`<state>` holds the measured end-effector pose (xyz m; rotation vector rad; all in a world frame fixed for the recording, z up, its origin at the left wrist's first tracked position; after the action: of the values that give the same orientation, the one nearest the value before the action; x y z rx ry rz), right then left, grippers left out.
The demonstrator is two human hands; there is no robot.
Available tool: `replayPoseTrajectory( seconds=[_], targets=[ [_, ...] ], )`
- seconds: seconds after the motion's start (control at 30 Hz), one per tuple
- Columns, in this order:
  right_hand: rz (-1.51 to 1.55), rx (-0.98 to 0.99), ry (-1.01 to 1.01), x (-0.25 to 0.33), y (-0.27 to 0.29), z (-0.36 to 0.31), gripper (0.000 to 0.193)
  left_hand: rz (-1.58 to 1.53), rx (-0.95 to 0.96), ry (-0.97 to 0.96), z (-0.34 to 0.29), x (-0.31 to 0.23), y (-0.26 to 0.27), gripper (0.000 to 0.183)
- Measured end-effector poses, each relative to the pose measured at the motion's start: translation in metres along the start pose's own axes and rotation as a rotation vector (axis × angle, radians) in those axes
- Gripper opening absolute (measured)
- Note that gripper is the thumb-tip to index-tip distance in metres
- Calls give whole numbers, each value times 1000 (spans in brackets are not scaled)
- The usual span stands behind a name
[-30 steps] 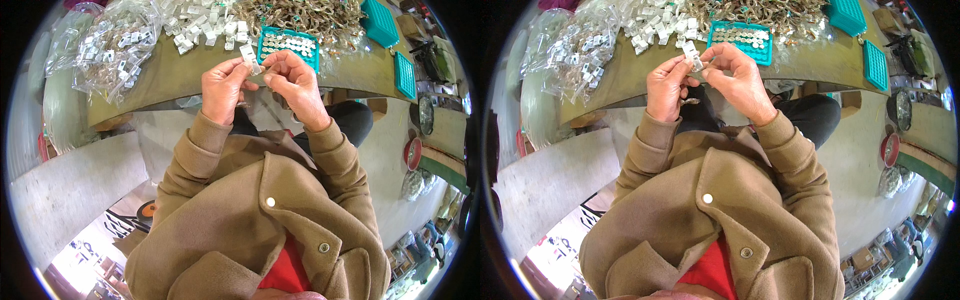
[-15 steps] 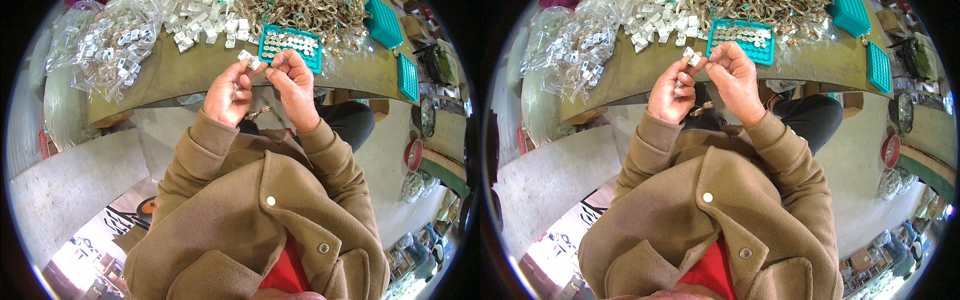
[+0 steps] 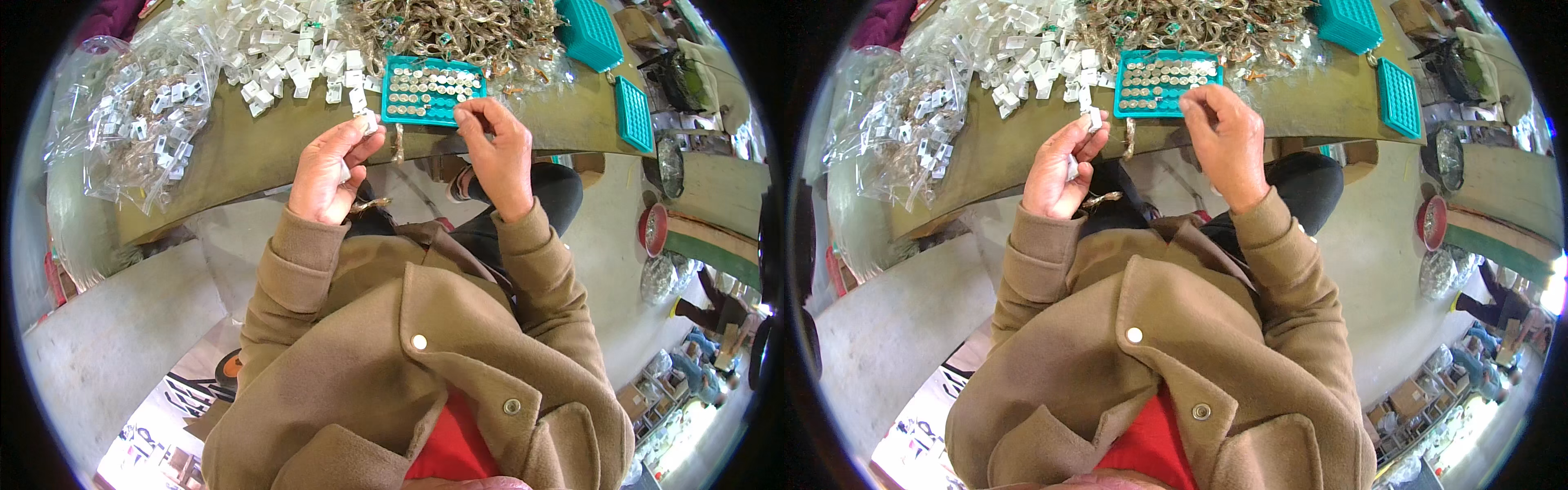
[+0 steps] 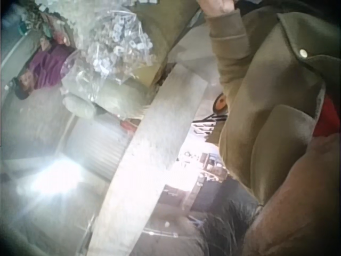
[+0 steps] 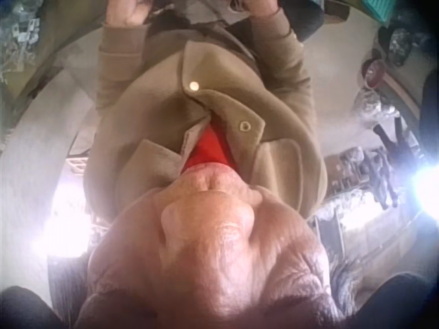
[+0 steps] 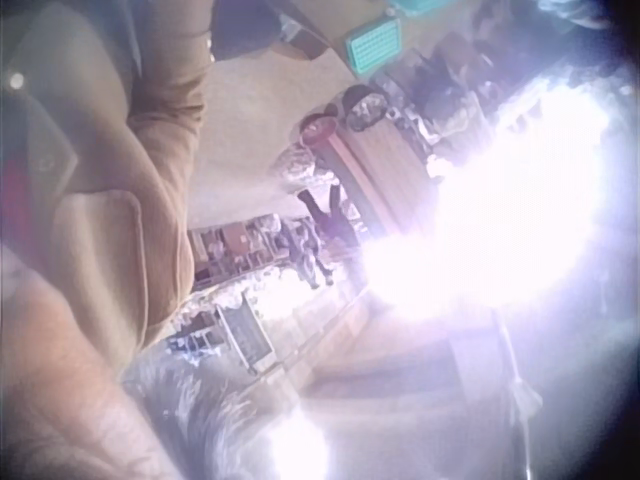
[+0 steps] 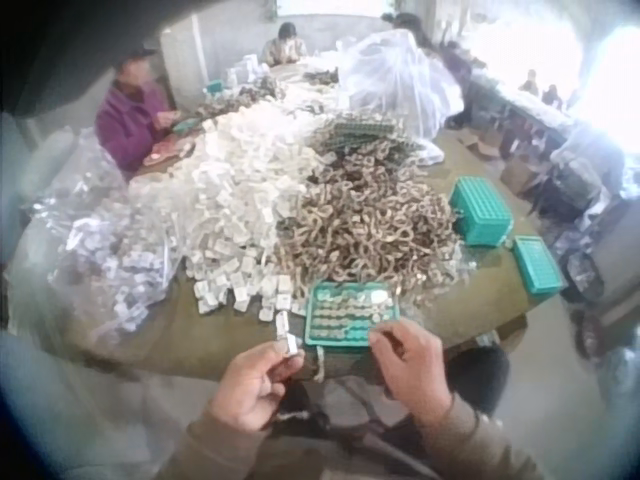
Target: The person repeatedly picks small white plastic housings and metal contacts from a teal tray, inserts the contacts into the housings, and places the assembled units on the table. The process is repeated continuously with both hands.
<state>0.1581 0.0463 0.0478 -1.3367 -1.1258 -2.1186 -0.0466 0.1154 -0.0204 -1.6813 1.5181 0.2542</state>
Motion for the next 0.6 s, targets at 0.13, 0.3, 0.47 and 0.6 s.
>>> replayPoseTrajectory(
  seconds=[0.13, 0.3, 0.47, 0.6],
  targets=[
    [-74, 49, 227, 19, -13, 12, 9, 59, 0, 2, -2, 3, -4, 18],
    [-195, 117, 367, 32, -34, 11, 6, 158, 126, 17, -8, 5, -12, 20],
    [-279, 138, 349, 25, -43, 9, 8, 150, 208, 82, -10, 16, -15, 13],
    [-326, 151, 404, 28, -45, 6, 8, 151, 111, 97, -7, 17, -10, 21]
  ],
)
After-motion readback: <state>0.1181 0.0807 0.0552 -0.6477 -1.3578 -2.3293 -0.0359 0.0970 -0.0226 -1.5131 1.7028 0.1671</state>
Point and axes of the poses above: each hand's wrist, its own z-axis towards the middle knuckle, its own y-axis out of the back of the hand, x = y × z, the point moved 9 cm from there along z, towards the middle knuckle, and after that the axes turned 6 degrees about -x, right-handed, at the moved point
